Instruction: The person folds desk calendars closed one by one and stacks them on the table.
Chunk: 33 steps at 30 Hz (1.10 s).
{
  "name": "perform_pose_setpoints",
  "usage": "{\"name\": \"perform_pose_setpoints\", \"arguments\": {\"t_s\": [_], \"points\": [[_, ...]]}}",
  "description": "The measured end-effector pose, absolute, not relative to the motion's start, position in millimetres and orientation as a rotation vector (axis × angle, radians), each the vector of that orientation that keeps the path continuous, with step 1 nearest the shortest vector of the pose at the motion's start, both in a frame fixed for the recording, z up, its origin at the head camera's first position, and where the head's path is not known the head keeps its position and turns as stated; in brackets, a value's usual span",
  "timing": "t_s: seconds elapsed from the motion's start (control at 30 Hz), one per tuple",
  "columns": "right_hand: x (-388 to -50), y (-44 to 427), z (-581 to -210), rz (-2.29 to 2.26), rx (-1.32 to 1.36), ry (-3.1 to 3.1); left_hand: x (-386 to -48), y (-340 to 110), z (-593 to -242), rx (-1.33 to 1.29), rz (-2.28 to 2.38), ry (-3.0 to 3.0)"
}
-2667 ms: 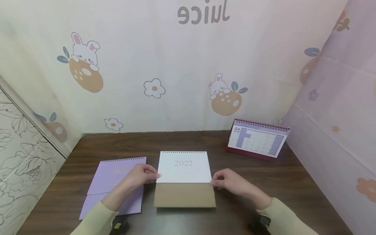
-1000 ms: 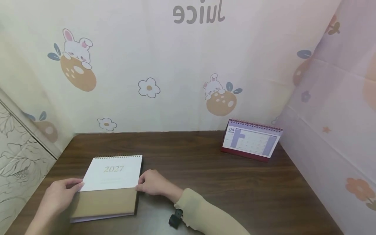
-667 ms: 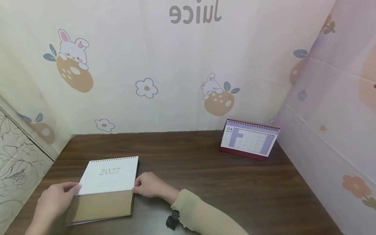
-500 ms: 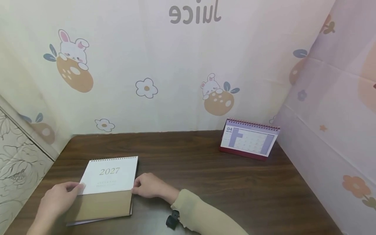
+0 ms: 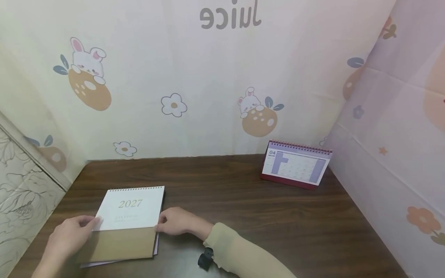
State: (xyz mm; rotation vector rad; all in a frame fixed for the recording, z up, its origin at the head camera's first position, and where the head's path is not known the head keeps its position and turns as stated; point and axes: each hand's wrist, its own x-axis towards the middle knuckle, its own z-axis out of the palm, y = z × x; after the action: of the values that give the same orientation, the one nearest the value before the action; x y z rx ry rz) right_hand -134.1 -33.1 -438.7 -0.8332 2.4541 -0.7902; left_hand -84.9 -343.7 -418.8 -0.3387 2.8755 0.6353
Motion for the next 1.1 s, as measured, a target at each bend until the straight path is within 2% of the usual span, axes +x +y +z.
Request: {"name": "perform_pose_setpoints", "arguments": {"t_s": [0.33,0.67,1.1], "points": [[-140,-7,-435,-0.99,-0.765,2.435,-87,-307,-407,-0.174,0.703,3.196],[-151,41,-428,-1.117,-0.685,2.482,-120,-226,-390,0.243,0.926,3.163],[-155,122,-431,-1.286,-0.521,2.506,-163,-119,-396,0.536,1.051,2.902]]}}
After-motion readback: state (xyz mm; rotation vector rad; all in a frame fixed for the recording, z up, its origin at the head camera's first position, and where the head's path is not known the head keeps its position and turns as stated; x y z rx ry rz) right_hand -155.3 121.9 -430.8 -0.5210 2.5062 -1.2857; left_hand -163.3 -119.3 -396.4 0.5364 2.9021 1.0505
